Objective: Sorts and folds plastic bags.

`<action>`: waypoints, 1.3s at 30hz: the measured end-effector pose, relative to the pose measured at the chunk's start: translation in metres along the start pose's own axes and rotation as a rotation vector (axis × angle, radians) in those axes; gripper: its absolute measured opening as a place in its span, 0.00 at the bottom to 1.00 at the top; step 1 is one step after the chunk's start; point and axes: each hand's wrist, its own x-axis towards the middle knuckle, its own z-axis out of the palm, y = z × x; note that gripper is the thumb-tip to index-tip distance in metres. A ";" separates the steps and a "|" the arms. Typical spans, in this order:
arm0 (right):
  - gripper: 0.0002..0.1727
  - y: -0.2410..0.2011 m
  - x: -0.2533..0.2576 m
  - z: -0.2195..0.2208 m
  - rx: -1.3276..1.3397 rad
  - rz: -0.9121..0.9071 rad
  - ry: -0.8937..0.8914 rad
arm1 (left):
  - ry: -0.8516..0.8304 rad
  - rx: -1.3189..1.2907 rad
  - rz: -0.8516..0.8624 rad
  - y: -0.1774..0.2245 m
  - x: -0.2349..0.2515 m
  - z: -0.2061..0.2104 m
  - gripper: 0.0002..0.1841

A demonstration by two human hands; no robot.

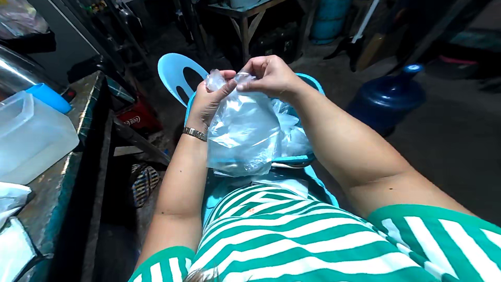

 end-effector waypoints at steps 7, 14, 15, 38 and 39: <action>0.10 0.005 0.003 -0.007 -0.133 0.069 0.190 | 0.211 0.071 0.052 -0.003 0.004 0.005 0.10; 0.13 -0.001 0.005 0.007 -0.017 0.170 0.162 | 0.174 -0.038 0.115 -0.003 0.000 0.004 0.05; 0.12 -0.001 0.005 0.010 0.000 0.160 0.184 | 0.156 -0.076 0.134 -0.004 -0.001 0.003 0.07; 0.15 -0.008 -0.006 0.005 0.490 0.223 -0.293 | 0.000 -0.387 -0.102 -0.015 0.005 -0.009 0.13; 0.14 -0.006 -0.006 0.004 0.518 0.209 -0.280 | 0.029 -0.378 -0.135 -0.005 0.001 -0.004 0.15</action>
